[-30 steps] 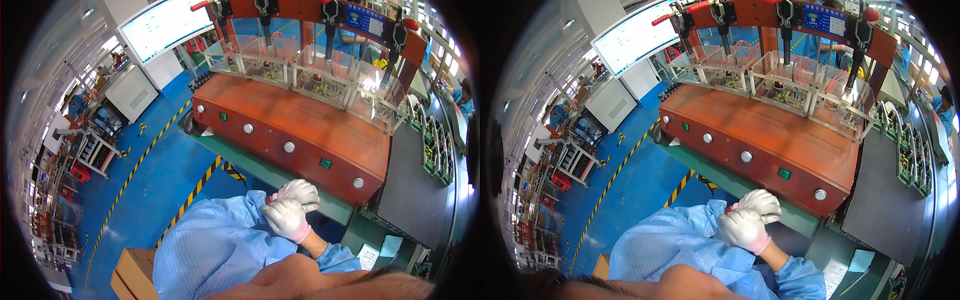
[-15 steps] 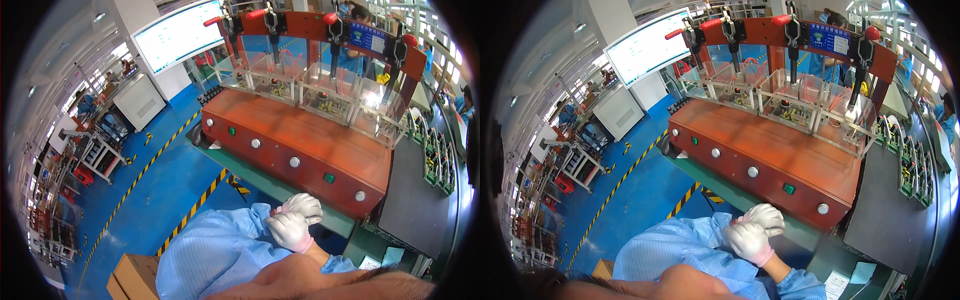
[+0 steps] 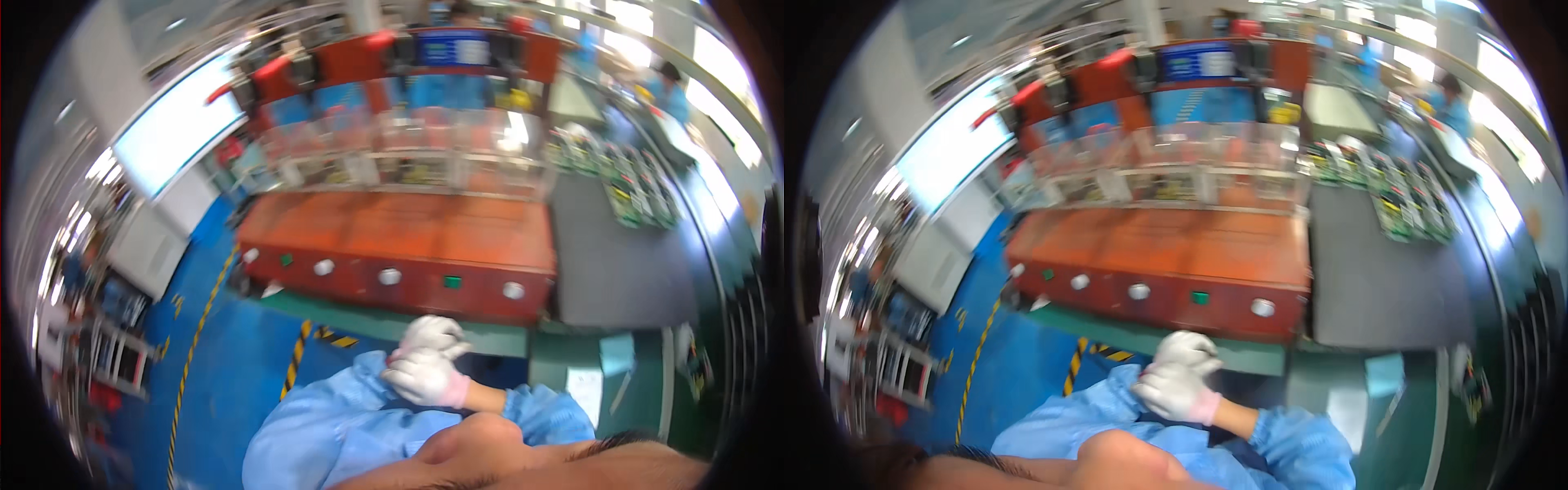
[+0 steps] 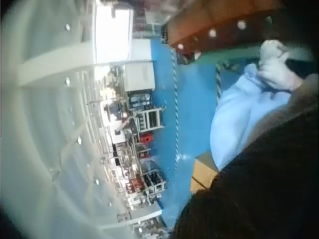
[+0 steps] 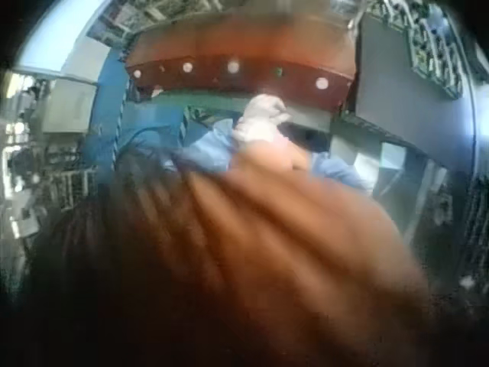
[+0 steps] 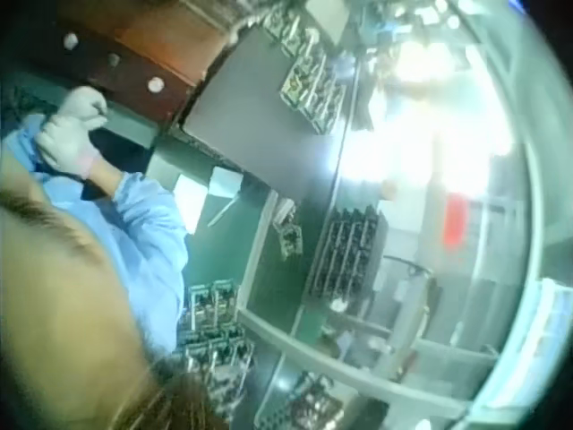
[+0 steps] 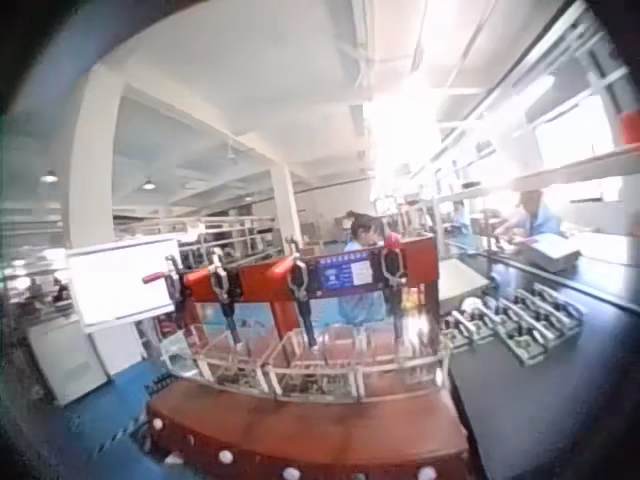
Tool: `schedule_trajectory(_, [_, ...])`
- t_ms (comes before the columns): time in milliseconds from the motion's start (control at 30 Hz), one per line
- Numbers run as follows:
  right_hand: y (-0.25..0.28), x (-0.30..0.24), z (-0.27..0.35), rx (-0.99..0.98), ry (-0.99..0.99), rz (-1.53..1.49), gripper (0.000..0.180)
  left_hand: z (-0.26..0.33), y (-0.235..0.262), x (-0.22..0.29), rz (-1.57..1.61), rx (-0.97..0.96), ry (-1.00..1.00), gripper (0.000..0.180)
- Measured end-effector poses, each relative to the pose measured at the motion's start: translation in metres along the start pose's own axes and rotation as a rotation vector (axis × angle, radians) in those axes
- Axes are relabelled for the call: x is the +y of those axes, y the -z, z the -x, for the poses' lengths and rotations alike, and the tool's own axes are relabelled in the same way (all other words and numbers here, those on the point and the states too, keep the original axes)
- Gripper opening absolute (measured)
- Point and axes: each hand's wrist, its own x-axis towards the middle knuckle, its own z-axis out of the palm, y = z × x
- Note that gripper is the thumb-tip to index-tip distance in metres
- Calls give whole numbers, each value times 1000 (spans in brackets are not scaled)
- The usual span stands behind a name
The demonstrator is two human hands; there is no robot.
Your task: Placing printed circuit boards into a testing machine and organizing them on a workbench.
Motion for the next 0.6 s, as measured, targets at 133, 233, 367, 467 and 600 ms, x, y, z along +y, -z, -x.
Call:
schedule_trajectory(133, [-7,4,12,1,-91,-35,26,-7,11,-3,-368,-249,170,13])
schedule_trajectory(233, [-13,3,13,10,-108,-29,24,-8,10,-5,-344,-259,135,17])
schedule_trajectory(367, [-15,3,13,46,-79,-35,23,-10,13,2,-341,-260,219,16])
schedule_trajectory(467, [-15,5,16,8,-40,-19,24,-5,11,-12,-334,-267,244,15])
schedule_trajectory(600, [-19,6,18,-20,-68,19,22,-9,15,1,-309,-287,266,13])
